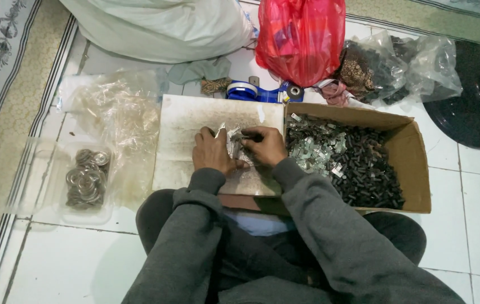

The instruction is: The person sits on the floor and sorts small metal hardware pieces from a cardboard box onto a white board. They separate silver-colored flat pieces and dark cylindrical pieces, then place some of the sorted items into a clear plastic bag.

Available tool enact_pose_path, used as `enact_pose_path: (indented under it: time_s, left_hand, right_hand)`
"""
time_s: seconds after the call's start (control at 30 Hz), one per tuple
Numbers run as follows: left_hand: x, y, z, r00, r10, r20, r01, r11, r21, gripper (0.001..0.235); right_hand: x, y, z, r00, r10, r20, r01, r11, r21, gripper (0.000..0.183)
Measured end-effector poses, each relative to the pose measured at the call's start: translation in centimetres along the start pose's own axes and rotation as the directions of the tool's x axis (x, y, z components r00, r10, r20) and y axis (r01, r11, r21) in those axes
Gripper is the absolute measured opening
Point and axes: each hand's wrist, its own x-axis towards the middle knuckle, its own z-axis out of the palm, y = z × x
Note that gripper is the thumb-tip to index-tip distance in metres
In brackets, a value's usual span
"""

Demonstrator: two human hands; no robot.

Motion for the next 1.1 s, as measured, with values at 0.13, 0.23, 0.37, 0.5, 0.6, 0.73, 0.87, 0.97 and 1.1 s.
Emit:
enact_pose_path:
  time_s: [0.13,0.23,0.37,0.5,0.6,0.73,0.87,0.97,1.1]
  left_hand:
    - [2.3,-2.1,5.2,0.997,0.060,-0.048,-0.053,0.990,0.129,0.072]
    - [3.2,-3.4,7.7,0.986,0.076,-0.146,-0.056,0.989,0.136,0.045]
    - [3.4,-4.0,8.1,0.968,0.055,-0.244,-0.044,0.998,0.051,0.027]
    - [3.3,-4.5,7.1,0.968,-0.004,-0.253,-0.043,0.983,-0.178,0.061]
    - [5.2,-6.6,9.9,0.959,-0.180,-0.219,0.049,0.866,-0.498,0.057]
    - [5.7,-7.8,9.8,0.943,-0.221,-0.250,0.093,0.893,-0.441,0.052]
    - [4.2,-4.2,8.4,0.928,-0.092,-0.362,-0.049,0.931,-0.362,0.039]
    - [2.4,0.7,8.8,0.937,0.134,-0.321,-0.243,0.913,-0.327,0.034]
    - [0.6,6.6,13.8,0.909,0.417,0.026,-0.404,0.892,-0.201,0.033]
  right_hand:
    - [1.0,-0.3,0.1,0.999,-0.043,0.027,0.043,0.999,0.023,0.031]
    - [1.3,-1.0,-0.4,0.991,-0.100,0.090,0.082,0.979,0.185,0.032]
    - [2.2,0.3,-1.3,0.987,-0.126,0.099,0.107,0.978,0.179,0.034]
    - [0.7,0.4,-1.5,0.968,-0.183,0.171,0.130,0.951,0.281,0.044]
    - [-0.4,1.0,-1.3,0.972,-0.072,0.225,-0.078,0.802,0.592,0.053]
    - [-1.1,0.4,-6.0,0.984,-0.065,0.166,-0.038,0.832,0.553,0.047]
    - [-1.7,3.4,-11.9,0.999,-0.016,0.034,-0.002,0.884,0.468,0.034]
    - [-2.4,8.2,-15.6,0.999,0.000,0.037,-0.011,0.960,0.281,0.027]
    - [-4.6,12.4,-16.2,0.955,0.123,0.270,-0.111,0.992,-0.061,0.024]
